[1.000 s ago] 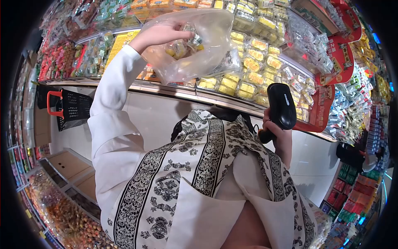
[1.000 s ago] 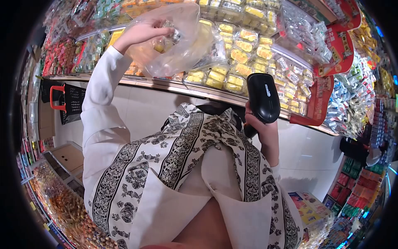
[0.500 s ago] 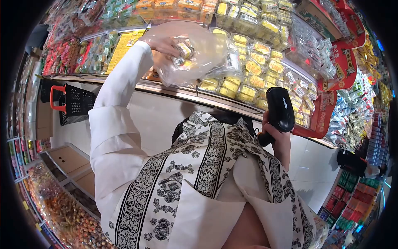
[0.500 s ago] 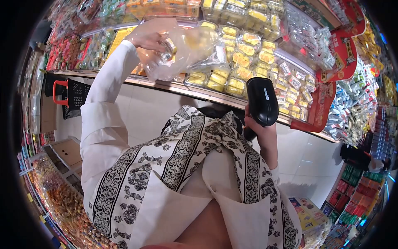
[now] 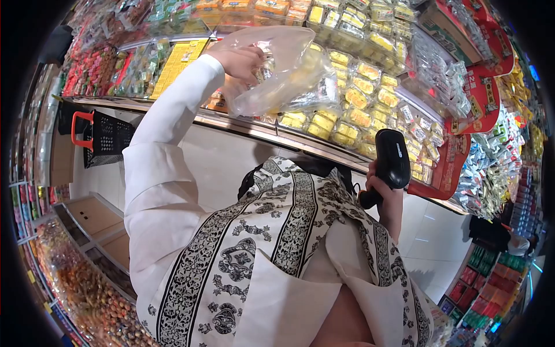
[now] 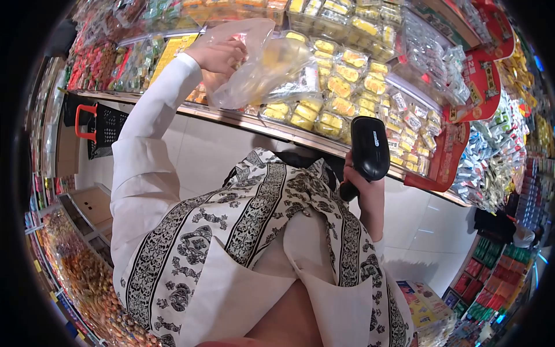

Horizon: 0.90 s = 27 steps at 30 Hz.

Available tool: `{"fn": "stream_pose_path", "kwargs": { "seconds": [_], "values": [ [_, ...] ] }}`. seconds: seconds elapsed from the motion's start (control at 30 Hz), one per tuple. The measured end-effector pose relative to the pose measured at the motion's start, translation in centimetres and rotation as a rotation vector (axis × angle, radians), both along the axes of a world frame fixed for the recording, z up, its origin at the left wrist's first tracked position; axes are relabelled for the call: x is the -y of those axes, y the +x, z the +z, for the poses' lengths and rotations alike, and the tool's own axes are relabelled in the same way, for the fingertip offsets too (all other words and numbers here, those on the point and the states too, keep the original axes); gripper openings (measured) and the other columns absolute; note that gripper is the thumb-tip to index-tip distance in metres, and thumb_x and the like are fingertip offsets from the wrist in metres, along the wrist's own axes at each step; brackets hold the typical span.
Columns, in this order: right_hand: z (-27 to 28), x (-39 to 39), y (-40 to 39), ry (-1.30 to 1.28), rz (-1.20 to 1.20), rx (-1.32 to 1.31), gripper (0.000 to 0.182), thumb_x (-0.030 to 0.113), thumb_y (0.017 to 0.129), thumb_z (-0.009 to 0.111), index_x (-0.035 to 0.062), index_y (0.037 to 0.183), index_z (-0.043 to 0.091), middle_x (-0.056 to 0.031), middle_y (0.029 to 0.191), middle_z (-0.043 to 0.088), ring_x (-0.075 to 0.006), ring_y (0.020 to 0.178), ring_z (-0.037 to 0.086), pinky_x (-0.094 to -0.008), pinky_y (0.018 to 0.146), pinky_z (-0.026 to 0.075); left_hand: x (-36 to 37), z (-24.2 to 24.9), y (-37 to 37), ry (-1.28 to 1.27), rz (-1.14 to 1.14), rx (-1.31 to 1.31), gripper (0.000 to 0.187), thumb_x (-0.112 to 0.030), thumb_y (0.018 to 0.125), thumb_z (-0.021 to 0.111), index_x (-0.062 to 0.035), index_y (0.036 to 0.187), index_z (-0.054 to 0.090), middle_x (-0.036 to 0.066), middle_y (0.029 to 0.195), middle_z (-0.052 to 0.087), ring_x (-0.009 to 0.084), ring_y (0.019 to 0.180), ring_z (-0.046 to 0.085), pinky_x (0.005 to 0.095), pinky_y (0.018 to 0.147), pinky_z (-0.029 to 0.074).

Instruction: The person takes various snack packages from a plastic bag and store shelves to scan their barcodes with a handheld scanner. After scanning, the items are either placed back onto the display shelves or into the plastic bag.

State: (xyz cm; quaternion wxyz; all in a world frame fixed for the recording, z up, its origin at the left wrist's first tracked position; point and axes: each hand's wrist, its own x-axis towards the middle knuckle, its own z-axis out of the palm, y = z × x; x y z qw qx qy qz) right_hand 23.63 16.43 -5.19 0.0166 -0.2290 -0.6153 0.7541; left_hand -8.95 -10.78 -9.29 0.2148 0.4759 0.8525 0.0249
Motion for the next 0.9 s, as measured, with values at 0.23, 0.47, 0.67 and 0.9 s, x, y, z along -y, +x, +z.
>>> {"fn": "stream_pose_path", "kwargs": {
  "seconds": [0.23, 0.47, 0.67, 0.9],
  "values": [
    [0.5, 0.1, -0.7, 0.019, 0.066, -0.016, 0.031, -0.004, 0.067, 0.056, 0.0002, 0.097, 0.05, -0.0031, 0.079, 0.051, -0.0097, 0.061, 0.049, -0.0223, 0.055, 0.04, -1.0, 1.4, 2.6, 0.199, 0.095, 0.103, 0.046, -0.035, 0.068, 0.064, -0.005, 0.102, 0.058, 0.014, 0.116, 0.042, 0.0265, 0.113, 0.039, 0.0317, 0.092, 0.033],
    [0.4, 0.1, -0.2, 0.031, 0.025, 0.005, 0.03, -0.004, 0.067, 0.056, 0.0007, 0.096, 0.05, -0.0027, 0.078, 0.051, -0.0098, 0.061, 0.05, -0.0222, 0.056, 0.04, 3.0, 2.4, 7.6, 0.556, 0.324, -0.04, 0.04, -0.026, 0.063, 0.073, -0.0065, 0.097, 0.062, 0.011, 0.101, 0.045, 0.022, 0.103, 0.045, 0.0297, 0.088, 0.036],
    [0.3, -0.6, -0.5, -0.039, 0.025, -0.086, 0.029, -0.004, 0.067, 0.054, 0.0011, 0.095, 0.05, -0.0035, 0.078, 0.05, -0.01, 0.061, 0.049, -0.0218, 0.055, 0.04, 8.3, 3.0, 16.8, 1.176, 0.495, -0.034, 0.022, -0.014, 0.069, 0.062, -0.0062, 0.089, 0.064, 0.011, 0.104, 0.046, 0.0282, 0.102, 0.046, 0.036, 0.087, 0.039],
    [2.2, 0.1, -3.0, -0.241, 0.271, -0.344, 0.042, 0.007, 0.067, 0.058, -0.0014, 0.107, 0.046, -0.0104, 0.081, 0.051, -0.0139, 0.062, 0.048, -0.0236, 0.051, 0.037, -5.7, -0.5, 18.6, 2.163, 0.221, 1.962, 0.04, -0.037, 0.077, 0.049, -0.001, 0.095, 0.048, 0.012, 0.088, 0.052, 0.0249, 0.085, 0.052, 0.0322, 0.074, 0.043]
  ]
}}
